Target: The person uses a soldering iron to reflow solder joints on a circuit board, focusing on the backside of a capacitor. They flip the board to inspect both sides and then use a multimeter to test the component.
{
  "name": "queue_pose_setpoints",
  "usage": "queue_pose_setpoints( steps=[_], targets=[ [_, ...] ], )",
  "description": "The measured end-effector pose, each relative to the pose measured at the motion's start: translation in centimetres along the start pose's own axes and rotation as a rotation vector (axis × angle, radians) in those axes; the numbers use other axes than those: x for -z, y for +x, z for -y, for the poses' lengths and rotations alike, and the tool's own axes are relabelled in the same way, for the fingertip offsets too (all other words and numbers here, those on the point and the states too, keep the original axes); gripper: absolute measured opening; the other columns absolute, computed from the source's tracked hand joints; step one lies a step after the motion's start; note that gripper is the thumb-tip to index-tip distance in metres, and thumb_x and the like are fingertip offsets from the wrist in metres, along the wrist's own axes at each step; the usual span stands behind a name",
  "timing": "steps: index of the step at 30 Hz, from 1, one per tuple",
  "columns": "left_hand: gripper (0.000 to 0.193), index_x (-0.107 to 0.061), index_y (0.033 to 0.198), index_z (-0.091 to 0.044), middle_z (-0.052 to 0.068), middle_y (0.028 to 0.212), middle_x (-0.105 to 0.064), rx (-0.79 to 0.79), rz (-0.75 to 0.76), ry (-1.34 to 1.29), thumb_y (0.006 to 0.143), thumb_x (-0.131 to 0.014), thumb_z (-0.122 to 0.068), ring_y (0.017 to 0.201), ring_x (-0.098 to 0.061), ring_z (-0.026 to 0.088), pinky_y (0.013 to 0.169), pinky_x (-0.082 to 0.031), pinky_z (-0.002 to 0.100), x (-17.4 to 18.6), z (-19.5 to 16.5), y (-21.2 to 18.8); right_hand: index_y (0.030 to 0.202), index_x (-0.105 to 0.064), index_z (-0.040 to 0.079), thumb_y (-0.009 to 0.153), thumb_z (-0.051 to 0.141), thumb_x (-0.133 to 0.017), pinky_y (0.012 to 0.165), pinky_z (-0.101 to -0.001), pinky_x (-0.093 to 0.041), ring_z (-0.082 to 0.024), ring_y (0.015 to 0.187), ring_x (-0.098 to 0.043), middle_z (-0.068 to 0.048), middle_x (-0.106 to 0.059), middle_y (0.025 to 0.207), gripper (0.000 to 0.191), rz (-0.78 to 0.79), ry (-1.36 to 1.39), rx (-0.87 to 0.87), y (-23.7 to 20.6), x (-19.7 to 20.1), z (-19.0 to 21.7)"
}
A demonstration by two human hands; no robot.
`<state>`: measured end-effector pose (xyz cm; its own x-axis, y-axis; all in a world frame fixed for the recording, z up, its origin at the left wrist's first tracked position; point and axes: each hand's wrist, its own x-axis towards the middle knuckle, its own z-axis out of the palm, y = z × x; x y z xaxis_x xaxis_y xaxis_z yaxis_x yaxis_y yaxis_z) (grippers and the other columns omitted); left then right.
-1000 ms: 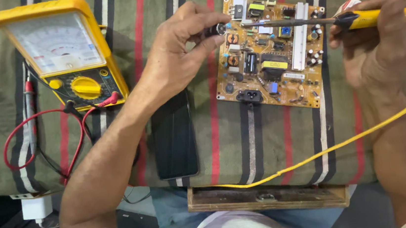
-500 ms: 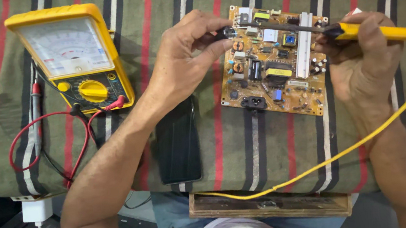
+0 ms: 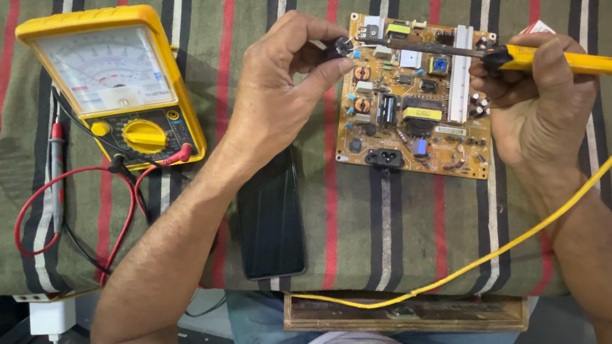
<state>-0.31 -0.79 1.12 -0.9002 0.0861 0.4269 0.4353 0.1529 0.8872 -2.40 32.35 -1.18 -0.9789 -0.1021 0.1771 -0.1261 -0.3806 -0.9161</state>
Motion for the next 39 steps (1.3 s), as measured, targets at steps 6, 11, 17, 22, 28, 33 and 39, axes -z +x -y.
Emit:
queue_pose_setpoints(
  steps=[6, 11, 17, 22, 28, 33, 39],
  targets=[
    [0.022, -0.066, 0.118, -0.003, 0.001, 0.11, -0.065, -0.028, 0.016, -0.003, 0.101, -0.079, -0.002, 0.099, -0.07, 0.007, 0.086, -0.063, 0.024, -0.03, 0.09, 0.1, 0.113, -0.062, -0.002, 0.111, 0.031, -0.075, 0.083, -0.0373, -0.064, -0.029, 0.093, -0.073, -0.016, -0.069, 0.103, 0.035, 0.032, -0.001, 0.012, 0.19, -0.43, 0.19],
    [0.023, -0.066, 0.118, -0.003, 0.001, 0.109, -0.064, -0.025, 0.014, 0.02, 0.1, -0.079, -0.003, 0.098, -0.07, 0.007, 0.085, -0.062, 0.024, 0.06, 0.14, 0.29, 0.112, -0.062, -0.001, 0.11, 0.031, -0.075, 0.083, -0.0363, -0.064, -0.028, 0.094, -0.074, -0.016, -0.069, 0.104, 0.035, 0.045, 0.012, 0.002, 0.39, -0.54, 0.21],
    [0.023, -0.066, 0.118, -0.003, 0.002, 0.11, -0.065, -0.038, 0.017, 0.009, 0.1, -0.079, -0.003, 0.099, -0.07, 0.008, 0.086, -0.062, 0.024, 0.1, -0.01, 0.14, 0.111, -0.062, -0.003, 0.109, 0.032, -0.075, 0.083, -0.0369, -0.063, -0.029, 0.093, -0.073, -0.017, -0.068, 0.103, 0.037, 0.014, -0.016, -0.011, 0.17, -0.56, 0.33],
    [0.024, -0.065, 0.118, -0.003, 0.002, 0.111, -0.065, -0.051, 0.016, 0.029, 0.1, -0.08, -0.003, 0.1, -0.07, 0.009, 0.087, -0.062, 0.025, 0.08, -0.05, 0.11, 0.113, -0.063, -0.001, 0.109, 0.033, -0.076, 0.084, -0.0358, -0.064, -0.028, 0.093, -0.073, -0.016, -0.07, 0.104, 0.036, 0.045, -0.007, -0.006, 0.18, -0.68, 0.33],
    [0.024, -0.066, 0.118, -0.003, 0.002, 0.11, -0.065, -0.028, 0.013, 0.033, 0.099, -0.08, -0.004, 0.099, -0.07, 0.009, 0.086, -0.062, 0.025, 0.06, 0.05, 0.18, 0.113, -0.063, -0.001, 0.11, 0.033, -0.076, 0.084, -0.0366, -0.064, -0.028, 0.093, -0.073, -0.016, -0.069, 0.104, 0.036, 0.04, -0.006, -0.007, 0.15, -0.62, 0.26],
    [0.023, -0.065, 0.119, -0.004, 0.002, 0.112, -0.066, -0.041, 0.022, 0.014, 0.1, -0.079, -0.004, 0.104, -0.071, 0.009, 0.091, -0.064, 0.026, 0.0, 0.03, 0.1, 0.113, -0.063, -0.002, 0.11, 0.033, -0.075, 0.084, -0.0365, -0.064, -0.029, 0.094, -0.073, -0.016, -0.069, 0.104, 0.037, 0.045, -0.013, 0.002, 0.19, -0.48, 0.19],
    [0.024, -0.066, 0.119, -0.003, 0.002, 0.112, -0.066, -0.033, 0.025, 0.026, 0.1, -0.079, -0.004, 0.103, -0.071, 0.01, 0.09, -0.063, 0.026, 0.02, 0.01, 0.07, 0.113, -0.062, -0.002, 0.11, 0.032, -0.076, 0.084, -0.037, -0.064, -0.029, 0.094, -0.073, -0.016, -0.069, 0.104, 0.037, 0.031, -0.005, -0.003, 0.02, -0.49, 0.22]
  ],
)
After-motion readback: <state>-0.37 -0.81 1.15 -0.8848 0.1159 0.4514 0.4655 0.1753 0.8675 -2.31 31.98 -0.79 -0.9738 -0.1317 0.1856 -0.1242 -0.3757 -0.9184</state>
